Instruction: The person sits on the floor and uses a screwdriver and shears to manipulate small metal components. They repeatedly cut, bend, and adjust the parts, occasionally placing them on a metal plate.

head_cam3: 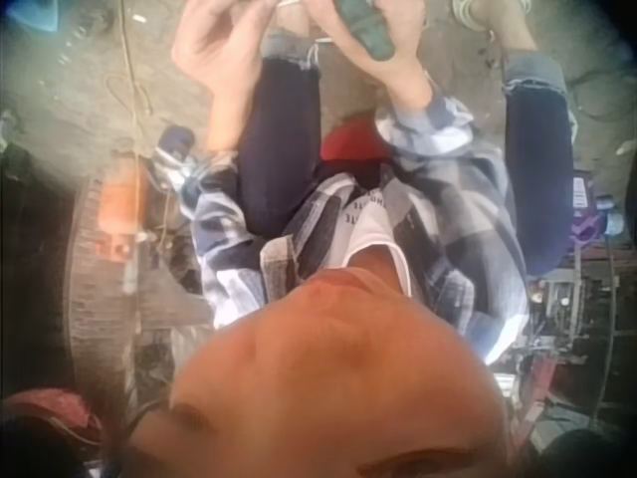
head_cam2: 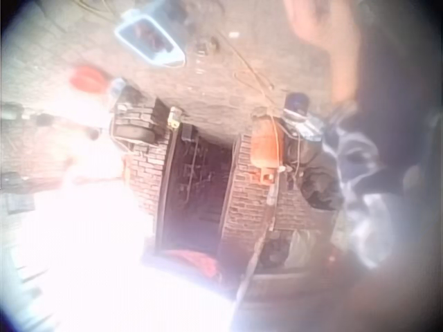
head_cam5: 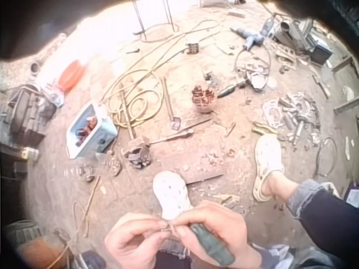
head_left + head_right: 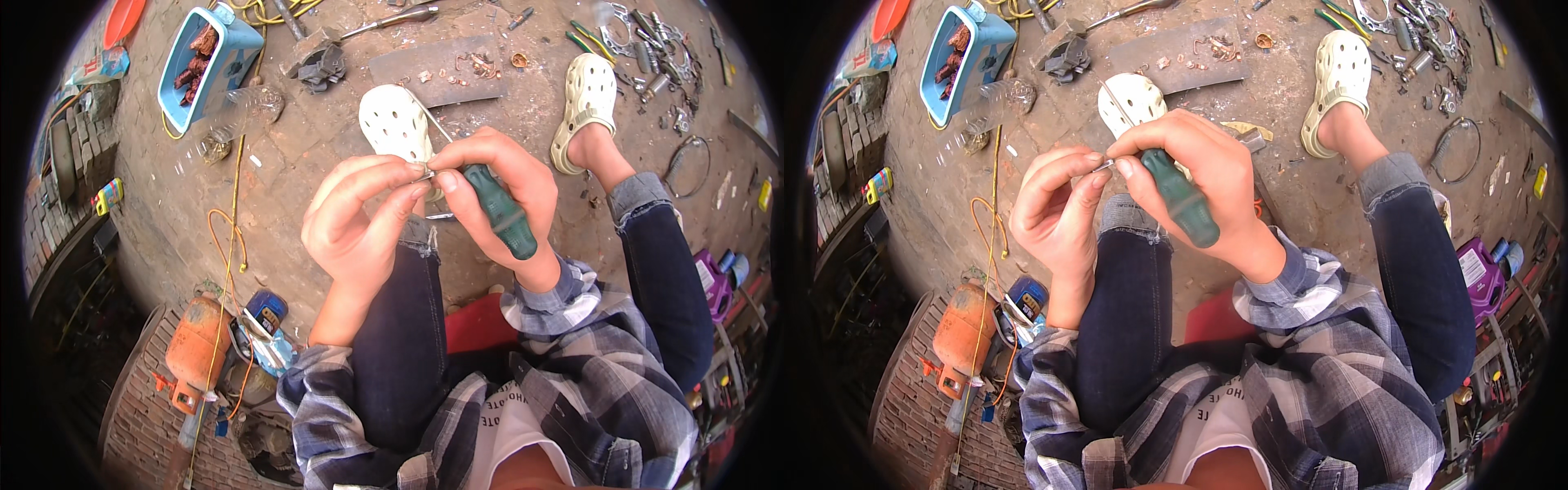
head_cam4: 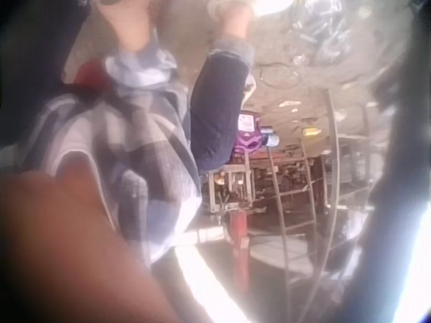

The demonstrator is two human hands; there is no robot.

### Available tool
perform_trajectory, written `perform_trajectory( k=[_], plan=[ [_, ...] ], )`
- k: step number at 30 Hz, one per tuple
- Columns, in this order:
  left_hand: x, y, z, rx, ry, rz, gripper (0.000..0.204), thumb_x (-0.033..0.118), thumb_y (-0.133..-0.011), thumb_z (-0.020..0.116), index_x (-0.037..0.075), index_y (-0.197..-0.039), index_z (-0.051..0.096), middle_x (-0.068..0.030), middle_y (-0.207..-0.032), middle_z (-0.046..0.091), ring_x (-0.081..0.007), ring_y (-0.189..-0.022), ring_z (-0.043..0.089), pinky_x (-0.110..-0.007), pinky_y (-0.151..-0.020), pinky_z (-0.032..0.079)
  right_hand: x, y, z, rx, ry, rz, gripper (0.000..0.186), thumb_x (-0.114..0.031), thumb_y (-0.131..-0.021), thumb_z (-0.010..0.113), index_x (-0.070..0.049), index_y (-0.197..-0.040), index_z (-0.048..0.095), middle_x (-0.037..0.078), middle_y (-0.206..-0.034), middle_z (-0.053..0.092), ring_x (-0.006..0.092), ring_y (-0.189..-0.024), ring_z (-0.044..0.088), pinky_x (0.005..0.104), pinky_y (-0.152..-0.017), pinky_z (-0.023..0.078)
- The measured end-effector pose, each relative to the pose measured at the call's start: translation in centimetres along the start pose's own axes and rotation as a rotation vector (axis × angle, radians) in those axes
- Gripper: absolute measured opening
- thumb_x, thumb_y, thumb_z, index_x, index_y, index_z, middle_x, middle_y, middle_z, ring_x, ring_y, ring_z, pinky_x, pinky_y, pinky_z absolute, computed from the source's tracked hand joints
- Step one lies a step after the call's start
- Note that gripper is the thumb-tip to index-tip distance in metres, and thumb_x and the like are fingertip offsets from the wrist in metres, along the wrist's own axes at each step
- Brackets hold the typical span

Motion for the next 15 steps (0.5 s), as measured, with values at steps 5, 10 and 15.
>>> perform_trajectory(
  k=[5, 10, 15],
  plan=[
    [-0.4, 0.5, 0.2, 0.01, 0.02, -0.08, 0.017, -0.008, -0.072, 0.073, -0.003, -0.088, 0.068, -0.0113, -0.084, 0.068, -0.0172, -0.074, 0.066, -0.027, -0.065, 0.052, -0.5, -0.3, 0.2, 0.015, 0.15, -0.239, 0.019, 0.002, -0.069, 0.07, -0.004, -0.084, 0.062, 0.008, -0.072, 0.063, 0.0243, -0.062, 0.06, 0.0324, -0.056, 0.047],
    [-0.3, 0.5, 0.6, -0.04, 0.029, -0.167, 0.013, -0.009, -0.078, 0.068, -0.004, -0.09, 0.067, -0.0119, -0.084, 0.067, -0.0157, -0.072, 0.066, -0.025, -0.063, 0.053, -0.4, 0.0, 0.1, 0.022, 0.202, -0.262, 0.021, 0.001, -0.067, 0.07, -0.004, -0.085, 0.06, 0.008, -0.07, 0.061, 0.025, -0.057, 0.058, 0.0332, -0.052, 0.045],
    [-1.8, 1.0, 1.3, -0.036, 0.413, -0.458, 0.013, -0.006, -0.084, 0.065, -0.007, -0.096, 0.066, -0.0136, -0.084, 0.068, -0.0174, -0.071, 0.067, -0.026, -0.064, 0.055, 0.1, 0.1, -0.2, 0.026, 0.118, -0.114, 0.016, 0.0, -0.071, 0.069, -0.003, -0.085, 0.061, 0.007, -0.07, 0.062, 0.0217, -0.06, 0.062, 0.0307, -0.055, 0.048]
  ],
)
Point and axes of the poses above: each hand's wrist, its own y-axis away from the middle knuckle, its own z-axis out of the palm, x = y × z, the point moved 6 cm from there along -y, towards the middle knuckle
